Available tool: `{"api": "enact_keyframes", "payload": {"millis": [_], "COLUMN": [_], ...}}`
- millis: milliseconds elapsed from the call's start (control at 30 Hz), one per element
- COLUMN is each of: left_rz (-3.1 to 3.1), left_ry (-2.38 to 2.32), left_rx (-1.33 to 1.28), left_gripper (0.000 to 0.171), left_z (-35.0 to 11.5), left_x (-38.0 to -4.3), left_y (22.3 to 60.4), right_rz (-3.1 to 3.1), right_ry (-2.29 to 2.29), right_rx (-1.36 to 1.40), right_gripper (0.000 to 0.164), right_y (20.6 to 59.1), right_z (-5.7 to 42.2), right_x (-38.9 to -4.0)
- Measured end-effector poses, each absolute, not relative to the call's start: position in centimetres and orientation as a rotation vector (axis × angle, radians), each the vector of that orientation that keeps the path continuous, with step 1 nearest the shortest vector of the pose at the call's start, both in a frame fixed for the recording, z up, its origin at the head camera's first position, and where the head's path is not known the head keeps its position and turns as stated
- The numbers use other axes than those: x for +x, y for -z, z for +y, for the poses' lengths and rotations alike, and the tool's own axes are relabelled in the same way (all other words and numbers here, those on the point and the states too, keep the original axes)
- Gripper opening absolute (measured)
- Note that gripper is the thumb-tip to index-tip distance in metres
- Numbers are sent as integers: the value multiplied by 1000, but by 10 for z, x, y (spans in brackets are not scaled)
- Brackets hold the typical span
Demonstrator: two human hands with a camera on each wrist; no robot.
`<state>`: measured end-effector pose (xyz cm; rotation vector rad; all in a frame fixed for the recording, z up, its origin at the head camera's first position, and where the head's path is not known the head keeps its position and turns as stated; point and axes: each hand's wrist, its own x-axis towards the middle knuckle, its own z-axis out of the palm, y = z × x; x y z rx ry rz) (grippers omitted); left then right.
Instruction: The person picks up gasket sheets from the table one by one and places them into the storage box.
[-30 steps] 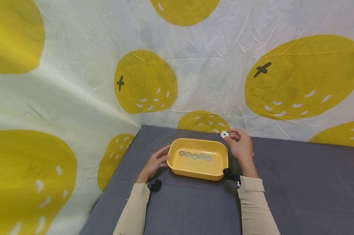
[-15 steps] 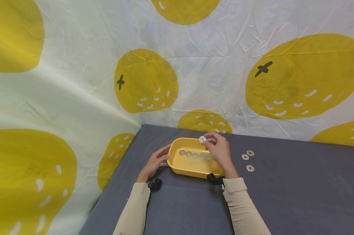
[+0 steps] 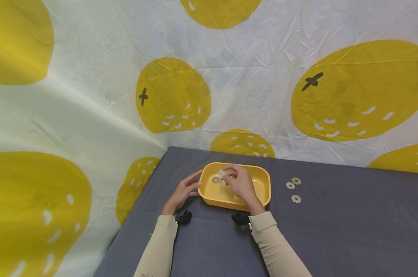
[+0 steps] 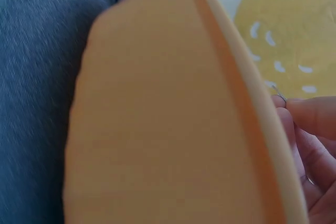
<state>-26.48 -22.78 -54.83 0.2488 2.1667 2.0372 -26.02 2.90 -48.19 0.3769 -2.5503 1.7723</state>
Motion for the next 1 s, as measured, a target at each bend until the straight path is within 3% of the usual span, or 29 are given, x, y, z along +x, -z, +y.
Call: {"api": "enact_keyframes", "payload": {"millis": [533,1000], "left_rz": [2167,2148], "left_ry": [-2028,-2040], "left_rx": [246,279], "left_gripper": [57,57], "left_z": [-228,-229], "left_x": [-265,-265], "left_y": [549,549], "right_rz": [-2635,-2899], "right_ry": [-1710,-1328], "right_rx": [408,495], "right_gripper": [20,14], "right_y": [498,503], "right_z": [0,-7], "right_x": [-268,-277]}}
